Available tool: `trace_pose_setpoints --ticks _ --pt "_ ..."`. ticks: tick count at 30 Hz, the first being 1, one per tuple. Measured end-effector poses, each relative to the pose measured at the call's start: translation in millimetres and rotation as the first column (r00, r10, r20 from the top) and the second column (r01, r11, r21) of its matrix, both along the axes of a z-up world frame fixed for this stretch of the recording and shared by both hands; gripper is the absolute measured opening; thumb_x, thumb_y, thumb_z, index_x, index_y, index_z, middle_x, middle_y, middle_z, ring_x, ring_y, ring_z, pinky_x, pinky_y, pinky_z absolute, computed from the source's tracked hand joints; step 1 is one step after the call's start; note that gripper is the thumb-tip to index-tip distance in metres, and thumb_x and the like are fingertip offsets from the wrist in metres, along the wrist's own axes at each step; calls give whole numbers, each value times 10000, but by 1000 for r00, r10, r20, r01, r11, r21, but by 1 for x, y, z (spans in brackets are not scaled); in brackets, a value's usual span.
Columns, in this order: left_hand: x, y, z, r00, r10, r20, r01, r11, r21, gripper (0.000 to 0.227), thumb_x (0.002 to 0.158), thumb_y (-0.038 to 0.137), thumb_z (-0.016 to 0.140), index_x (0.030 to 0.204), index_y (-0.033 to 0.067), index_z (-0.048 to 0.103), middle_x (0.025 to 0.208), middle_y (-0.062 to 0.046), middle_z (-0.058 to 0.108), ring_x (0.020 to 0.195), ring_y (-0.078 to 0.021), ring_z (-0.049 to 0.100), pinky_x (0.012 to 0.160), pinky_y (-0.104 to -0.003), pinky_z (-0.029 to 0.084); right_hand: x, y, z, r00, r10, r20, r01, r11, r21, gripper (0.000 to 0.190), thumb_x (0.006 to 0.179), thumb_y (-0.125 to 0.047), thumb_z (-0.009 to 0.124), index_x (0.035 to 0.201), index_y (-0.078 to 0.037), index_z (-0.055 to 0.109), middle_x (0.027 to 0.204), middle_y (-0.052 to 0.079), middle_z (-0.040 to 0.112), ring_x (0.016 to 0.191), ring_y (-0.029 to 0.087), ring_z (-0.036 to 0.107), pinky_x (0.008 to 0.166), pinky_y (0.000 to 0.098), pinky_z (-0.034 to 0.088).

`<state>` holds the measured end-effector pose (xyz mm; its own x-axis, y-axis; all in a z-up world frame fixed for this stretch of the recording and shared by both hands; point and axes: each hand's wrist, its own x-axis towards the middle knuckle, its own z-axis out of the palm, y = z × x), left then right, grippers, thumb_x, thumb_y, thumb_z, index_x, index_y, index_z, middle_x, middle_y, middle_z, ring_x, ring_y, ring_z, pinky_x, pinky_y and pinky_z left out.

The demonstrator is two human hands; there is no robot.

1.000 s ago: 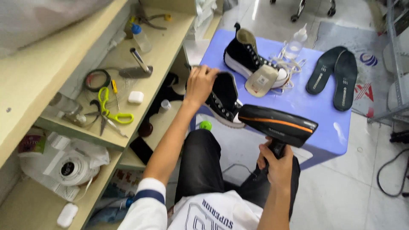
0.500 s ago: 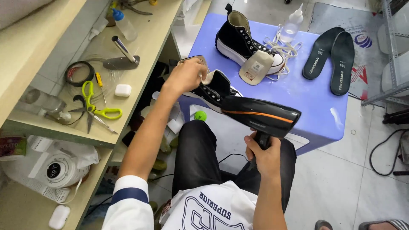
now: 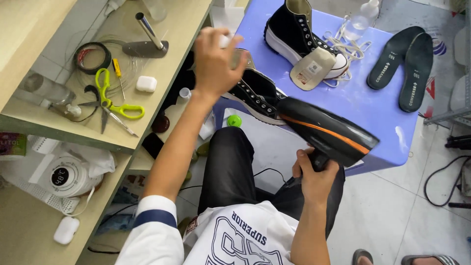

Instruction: The person uses a hairdryer to dry a black high-top sneaker. They hold the shoe in one hand and the hairdryer in the other, directing hot air at the exterior and interior surfaces of the shoe.

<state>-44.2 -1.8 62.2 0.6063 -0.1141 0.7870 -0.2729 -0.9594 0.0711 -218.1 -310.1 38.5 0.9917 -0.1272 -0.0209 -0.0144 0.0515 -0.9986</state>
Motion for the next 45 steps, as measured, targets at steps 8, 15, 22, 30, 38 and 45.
trace_pose_setpoints --ticks 8,15,22,30,38,45 --pt "-6 42 -89 846 -283 -451 -31 820 -572 696 958 596 807 1348 116 488 1293 -157 650 1217 -344 645 998 -471 489 4 8 -6 999 29 42 -31 999 25 187 991 20 679 850 -15 561 631 74 521 415 170 479 439 299 434" --pt "-21 -41 -28 721 -58 -690 -497 650 -575 666 925 691 465 1093 133 786 1137 -166 818 1141 -468 699 956 -519 515 8 6 -10 992 119 32 -123 935 332 192 983 -26 644 1157 -13 564 655 82 469 389 156 385 375 304 326" --pt "-14 -50 -31 707 -690 -158 -253 -37 -967 547 956 482 651 1341 98 709 1338 -109 779 1293 -267 722 1131 -412 556 11 8 12 990 120 77 -137 948 288 148 1003 -40 604 1145 -22 568 554 50 423 369 142 369 375 278 367" --pt "-9 -4 -85 692 -716 90 -311 -409 -858 777 914 583 644 1468 38 629 1462 -200 708 1333 -306 697 1153 -435 579 24 22 15 997 58 56 -46 980 -194 364 998 -58 694 671 -94 537 510 2 487 457 113 478 501 267 428" --pt "-29 -16 -100 765 -636 -98 -235 -135 -963 976 969 714 735 1497 -85 545 1471 -305 578 1378 -378 572 1165 -491 519 37 14 -32 927 164 336 -205 975 89 123 1005 125 667 1073 22 666 447 55 528 327 130 486 385 256 442" --pt "-30 -18 -109 694 -679 237 -65 -387 -920 637 1063 554 727 1364 -8 725 1301 -229 761 1192 -322 764 1042 -457 637 37 18 -16 924 175 341 -258 942 214 115 1037 104 644 1111 15 645 498 54 565 378 101 524 417 240 464"
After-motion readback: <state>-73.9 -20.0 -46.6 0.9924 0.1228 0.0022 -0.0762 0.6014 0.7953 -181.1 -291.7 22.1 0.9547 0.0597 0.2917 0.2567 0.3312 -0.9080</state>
